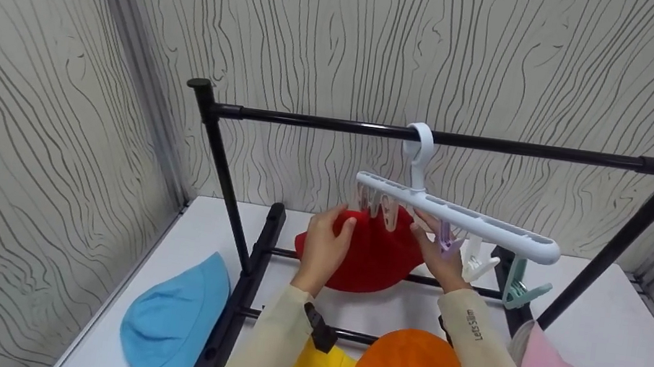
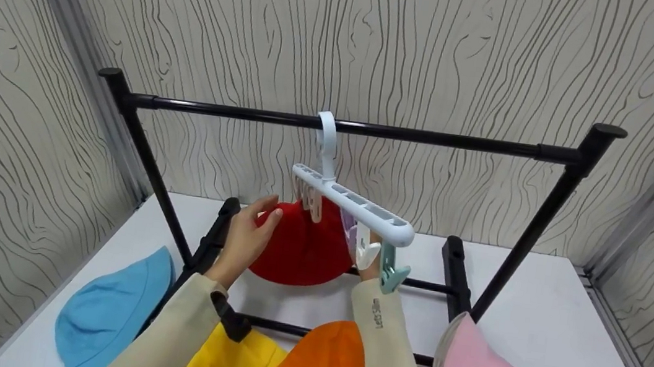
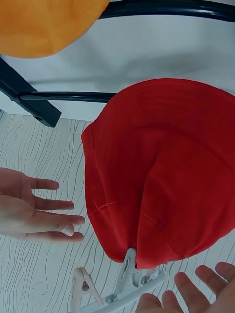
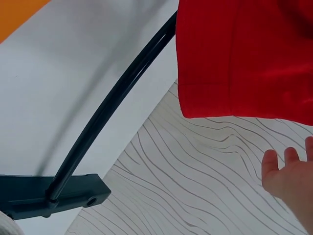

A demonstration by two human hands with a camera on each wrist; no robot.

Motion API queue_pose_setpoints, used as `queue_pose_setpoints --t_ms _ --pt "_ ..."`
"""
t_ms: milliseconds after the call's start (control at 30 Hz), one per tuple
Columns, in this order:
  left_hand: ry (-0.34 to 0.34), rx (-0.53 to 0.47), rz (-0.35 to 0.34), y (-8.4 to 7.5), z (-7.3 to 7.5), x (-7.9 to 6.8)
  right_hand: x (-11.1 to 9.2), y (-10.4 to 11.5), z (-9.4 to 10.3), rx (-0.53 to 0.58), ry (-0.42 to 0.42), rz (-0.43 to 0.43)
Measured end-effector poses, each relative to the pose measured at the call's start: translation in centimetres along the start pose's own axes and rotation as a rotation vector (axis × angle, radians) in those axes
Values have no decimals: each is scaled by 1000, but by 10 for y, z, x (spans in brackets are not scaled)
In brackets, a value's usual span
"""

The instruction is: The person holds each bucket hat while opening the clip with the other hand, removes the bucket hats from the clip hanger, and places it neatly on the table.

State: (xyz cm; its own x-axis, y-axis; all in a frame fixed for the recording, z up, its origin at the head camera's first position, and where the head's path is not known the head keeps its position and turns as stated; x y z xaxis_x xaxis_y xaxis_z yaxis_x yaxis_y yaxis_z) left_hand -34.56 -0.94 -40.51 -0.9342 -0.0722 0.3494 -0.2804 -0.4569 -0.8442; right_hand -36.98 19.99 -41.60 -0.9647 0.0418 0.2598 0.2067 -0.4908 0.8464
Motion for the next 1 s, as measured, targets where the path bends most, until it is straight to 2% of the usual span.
queue_pose_setpoints --t_ms 67,133,267,367,500,700,833,1000 --pt "-9 6 -13 -1 -1 2 3 -3 -3 -67 9 20" --pt "-27 21 -41 -2 -3 5 7 -3 -6 -82 -5 87" --pt "-49 39 -76 -4 -6 10 13 2 -12 -9 -57 294" --pt "-39 34 -60 -6 -6 13 17 7 -15 19 -84 418" --pt "-27 32 -39 -6 -7 16 20 9 -18 -5 -101 469" --pt "-12 14 -32 -6 -7 19 21 10 -17 -18 -119 478" --pt "-3 3 -47 -5 -8 19 22 7 -18 -7 -105 396" --pt "10 6 -44 -4 -9 20 21 7 -20 -53 -32 249"
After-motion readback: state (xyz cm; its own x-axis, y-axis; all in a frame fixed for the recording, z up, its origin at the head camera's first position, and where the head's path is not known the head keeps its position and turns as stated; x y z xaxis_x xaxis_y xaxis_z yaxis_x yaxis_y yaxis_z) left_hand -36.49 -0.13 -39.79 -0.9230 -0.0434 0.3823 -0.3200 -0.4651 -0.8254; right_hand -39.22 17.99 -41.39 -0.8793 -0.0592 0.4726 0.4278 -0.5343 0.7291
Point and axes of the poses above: each hand's wrist, its own x-axis towards the middle knuckle, its own z-axis out of the back of the hand, y = z × x, the point moved 1 cm from there along x, towards the middle knuckle
